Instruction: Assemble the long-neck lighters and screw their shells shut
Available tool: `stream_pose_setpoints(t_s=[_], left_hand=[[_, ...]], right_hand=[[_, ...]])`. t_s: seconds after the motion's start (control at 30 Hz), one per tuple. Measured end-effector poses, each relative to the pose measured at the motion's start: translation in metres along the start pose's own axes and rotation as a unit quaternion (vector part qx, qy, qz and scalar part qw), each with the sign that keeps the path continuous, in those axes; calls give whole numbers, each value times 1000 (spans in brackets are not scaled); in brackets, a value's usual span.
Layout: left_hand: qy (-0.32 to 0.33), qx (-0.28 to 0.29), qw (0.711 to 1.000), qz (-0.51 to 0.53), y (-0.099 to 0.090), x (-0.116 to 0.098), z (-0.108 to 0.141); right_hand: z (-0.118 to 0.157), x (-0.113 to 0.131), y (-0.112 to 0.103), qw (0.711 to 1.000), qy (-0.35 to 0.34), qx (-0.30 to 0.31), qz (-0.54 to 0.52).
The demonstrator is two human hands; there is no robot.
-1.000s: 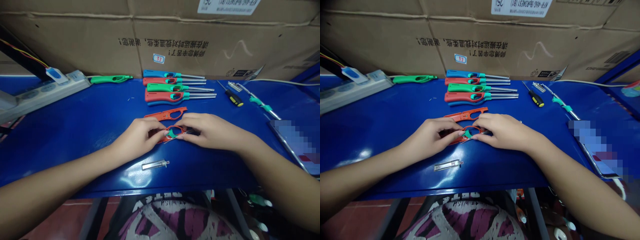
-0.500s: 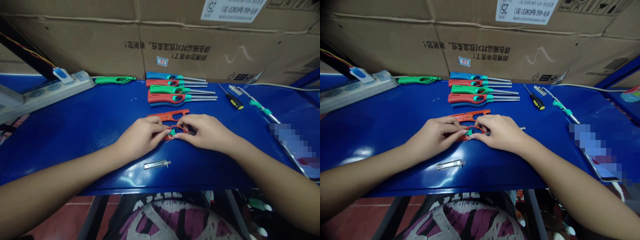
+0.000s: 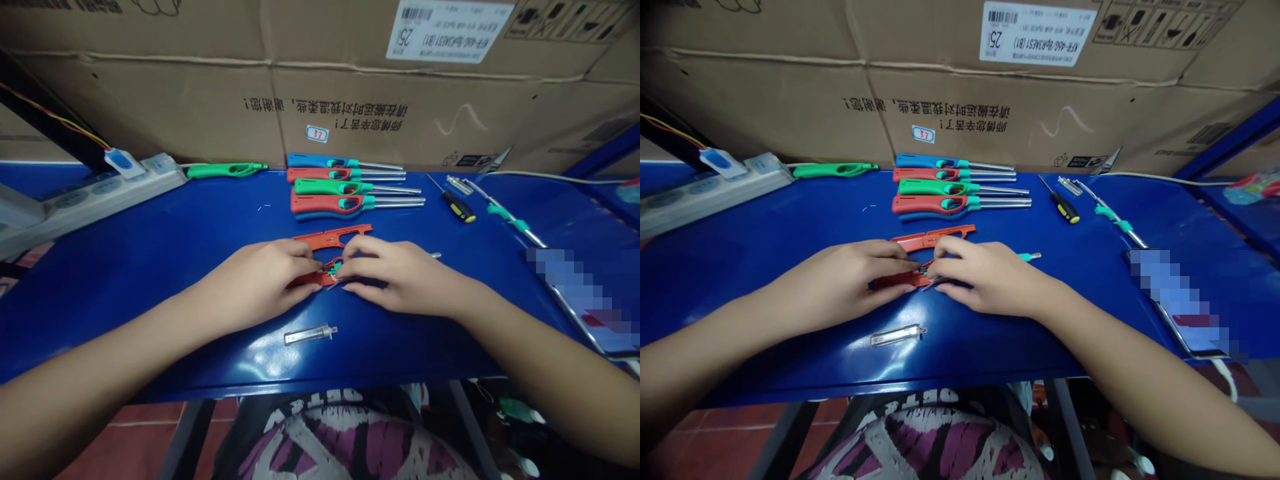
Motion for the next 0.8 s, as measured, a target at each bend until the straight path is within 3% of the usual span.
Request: stream_pose_setpoints(t_s=[0.13, 0.3, 0.4, 0.53, 0.63, 0.8], left_hand=[[-2, -1, 1000, 17, 4, -1, 0], [2, -4, 1000, 8, 5, 0, 0], [11, -11, 1000, 2, 4, -3, 1], [19, -13, 1000, -13, 4, -5, 2], [24, -14, 999, -20, 4, -6, 2], [27, -12, 999, -12, 7, -6, 0]], right_hand=[[0, 1, 10, 1000, -1, 1, 10], [-2, -31, -8, 975, 170, -81, -122], [2, -45, -9, 962, 223, -48, -148], [3, -36, -5, 978, 152, 25, -140], [4, -32, -7, 985, 125, 42, -112], [13, -51, -10, 972, 210, 89, -59]])
Point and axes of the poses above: each hand's wrist, its own z-axis away from the middle knuckle, its own y-axis out of the palm, x = y × z, the point moved 9 cm from there along -z, towards the middle knuckle, and after that the axes turned 15 degrees about -x, right-handed, at the moved point
